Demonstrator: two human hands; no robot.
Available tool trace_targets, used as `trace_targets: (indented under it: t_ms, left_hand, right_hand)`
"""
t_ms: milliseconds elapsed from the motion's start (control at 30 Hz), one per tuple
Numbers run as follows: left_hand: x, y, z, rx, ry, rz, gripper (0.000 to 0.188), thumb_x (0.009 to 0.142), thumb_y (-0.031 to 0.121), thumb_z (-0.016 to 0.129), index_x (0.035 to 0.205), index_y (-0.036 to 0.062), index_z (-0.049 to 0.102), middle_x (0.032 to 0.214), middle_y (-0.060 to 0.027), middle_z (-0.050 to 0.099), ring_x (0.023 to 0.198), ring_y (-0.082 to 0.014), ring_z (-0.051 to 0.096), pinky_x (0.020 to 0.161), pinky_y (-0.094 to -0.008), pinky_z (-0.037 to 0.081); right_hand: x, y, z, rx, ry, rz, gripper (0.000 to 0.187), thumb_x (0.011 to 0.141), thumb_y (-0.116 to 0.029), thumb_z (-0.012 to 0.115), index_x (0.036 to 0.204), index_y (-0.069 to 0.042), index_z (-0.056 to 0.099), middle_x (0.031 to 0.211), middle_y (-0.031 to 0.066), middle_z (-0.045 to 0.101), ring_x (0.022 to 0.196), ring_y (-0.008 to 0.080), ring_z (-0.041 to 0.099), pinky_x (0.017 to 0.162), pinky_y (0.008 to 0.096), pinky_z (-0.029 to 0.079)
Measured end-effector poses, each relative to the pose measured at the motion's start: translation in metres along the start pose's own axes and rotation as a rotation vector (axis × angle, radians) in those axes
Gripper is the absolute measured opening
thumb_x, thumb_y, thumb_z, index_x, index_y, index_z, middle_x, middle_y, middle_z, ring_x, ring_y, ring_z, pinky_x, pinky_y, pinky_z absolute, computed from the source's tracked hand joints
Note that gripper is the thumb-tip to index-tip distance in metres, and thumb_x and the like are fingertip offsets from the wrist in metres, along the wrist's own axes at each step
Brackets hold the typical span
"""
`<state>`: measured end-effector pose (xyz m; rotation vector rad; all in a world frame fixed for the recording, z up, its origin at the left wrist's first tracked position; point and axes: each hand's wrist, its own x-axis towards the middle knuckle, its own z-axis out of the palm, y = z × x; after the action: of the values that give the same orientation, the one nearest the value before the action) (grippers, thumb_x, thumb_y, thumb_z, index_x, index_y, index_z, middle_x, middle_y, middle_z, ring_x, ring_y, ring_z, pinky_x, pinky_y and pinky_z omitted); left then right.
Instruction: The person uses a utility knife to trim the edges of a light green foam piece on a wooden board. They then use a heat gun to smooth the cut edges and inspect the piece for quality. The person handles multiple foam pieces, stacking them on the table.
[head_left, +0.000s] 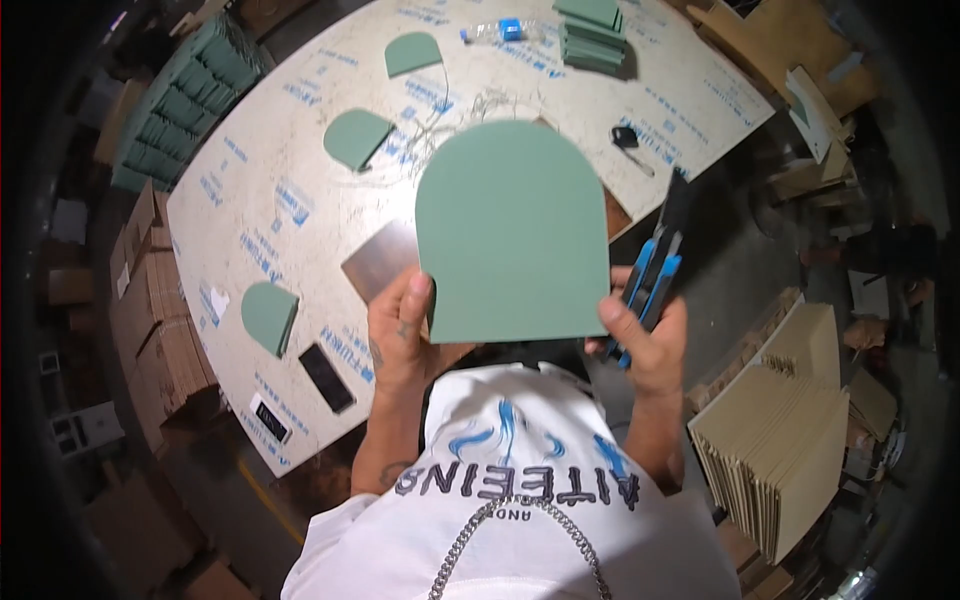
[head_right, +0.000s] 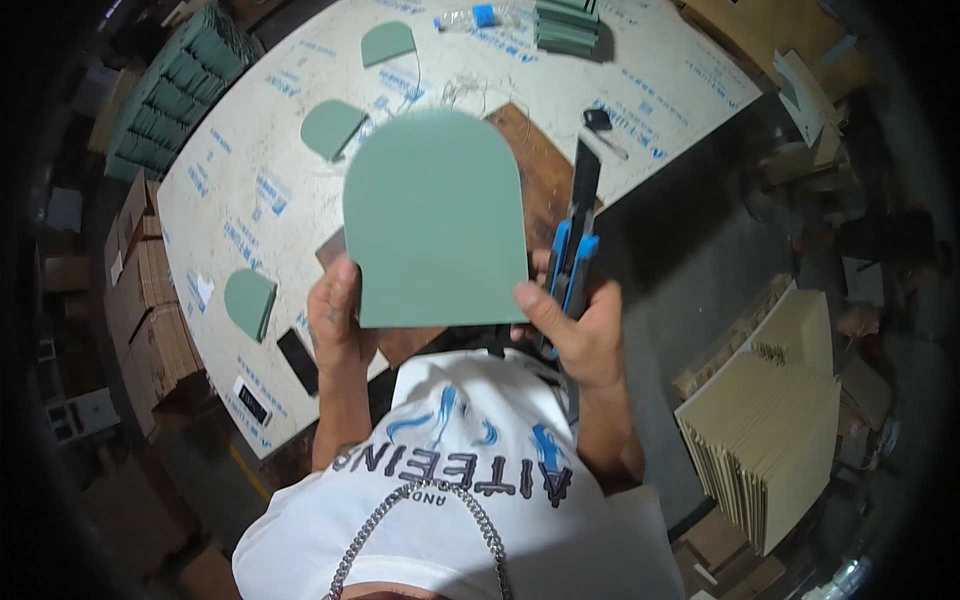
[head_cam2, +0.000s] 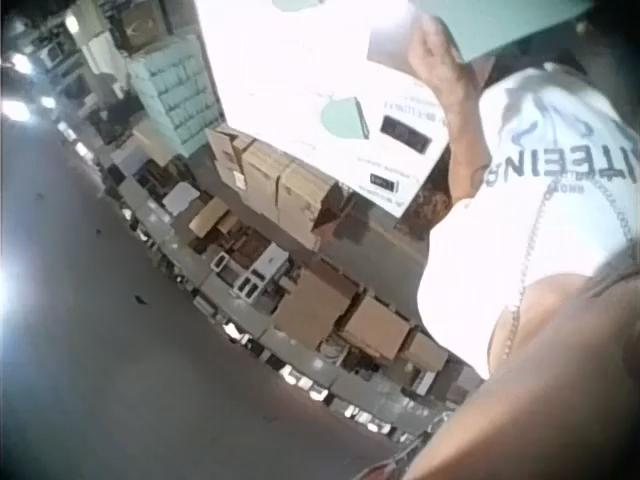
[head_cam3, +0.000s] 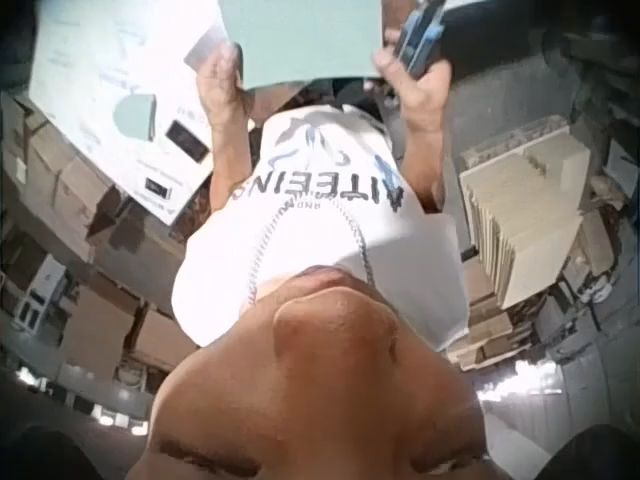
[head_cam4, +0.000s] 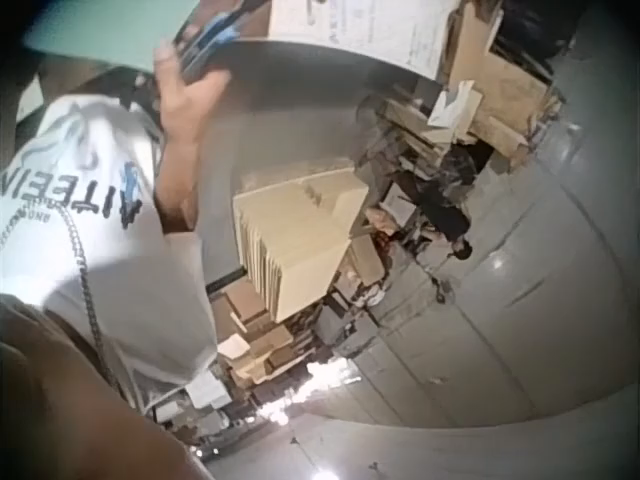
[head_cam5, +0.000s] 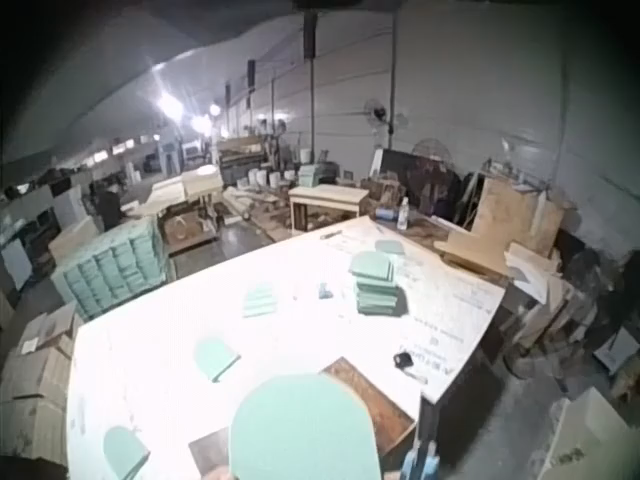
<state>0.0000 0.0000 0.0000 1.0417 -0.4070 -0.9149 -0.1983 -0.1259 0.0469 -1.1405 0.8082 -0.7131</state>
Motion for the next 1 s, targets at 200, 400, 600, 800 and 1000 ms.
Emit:
trace_targets:
  t_ms: [200, 400, 600, 800, 1000]
  left_hand:
    - [0.068, -0.038, 0.033, -0.029, 0.069, -0.082, 0.036, 0.097, 0.033, 0.054, 0.103, -0.0018, 0.064, 0.076, 0.0022, 0.057, 0.065, -0.005, 0.048, 0.06, -0.0194, 0.04]
    - [0.129, -0.07, 0.068, 0.002, 0.189, -0.132, 0.036, 0.097, 0.033, 0.054, 0.099, -0.0015, 0.063, 0.084, -0.0045, 0.063, 0.069, -0.0124, 0.057, 0.061, -0.0261, 0.048]
    - [0.175, -0.056, 0.083, 0.25, 0.377, 0.021, 0.034, 0.098, 0.031, 0.054, 0.107, 0.0006, 0.065, 0.069, 0.0083, 0.049, 0.058, -0.0023, 0.031, 0.052, -0.0187, 0.023]
    - [0.198, -0.047, 0.092, 0.362, 0.526, 0.125, 0.037, 0.099, 0.031, 0.052, 0.111, -0.0019, 0.063, 0.081, 0.0051, 0.057, 0.074, -0.004, 0.049, 0.067, -0.0195, 0.038]
    - [0.229, -0.043, 0.11, 0.379, 0.514, -0.211, 0.038, 0.096, 0.038, 0.055, 0.088, 0.0009, 0.062, 0.067, -0.0031, 0.059, 0.054, -0.01, 0.056, 0.047, -0.0224, 0.043]
  right_hand:
    - [0.084, 0.016, -0.046, 0.147, -0.045, 0.16, 0.031, 0.085, -0.012, 0.066, 0.105, 0.009, 0.057, 0.08, 0.011, 0.065, 0.057, 0.0165, 0.063, 0.05, 0.0245, 0.049]
    - [0.188, 0.032, -0.082, 0.16, -0.079, 0.315, 0.027, 0.087, -0.013, 0.064, 0.104, 0.008, 0.058, 0.08, 0.0127, 0.065, 0.062, 0.0199, 0.065, 0.054, 0.0272, 0.053]
    - [0.286, 0.013, -0.094, 0.129, -0.396, 0.458, 0.027, 0.087, -0.012, 0.065, 0.104, 0.007, 0.058, 0.084, 0.015, 0.066, 0.07, 0.0221, 0.068, 0.062, 0.0296, 0.056]
    - [0.337, 0.006, -0.079, 0.184, -0.505, 0.511, 0.025, 0.083, -0.012, 0.07, 0.099, 0.005, 0.06, 0.084, 0.0129, 0.067, 0.071, 0.0208, 0.068, 0.067, 0.0294, 0.055]
    - [0.367, 0.007, -0.091, 0.152, -0.528, 0.497, 0.026, 0.084, -0.011, 0.069, 0.101, 0.007, 0.06, 0.083, 0.0144, 0.067, 0.068, 0.021, 0.068, 0.064, 0.0301, 0.056]
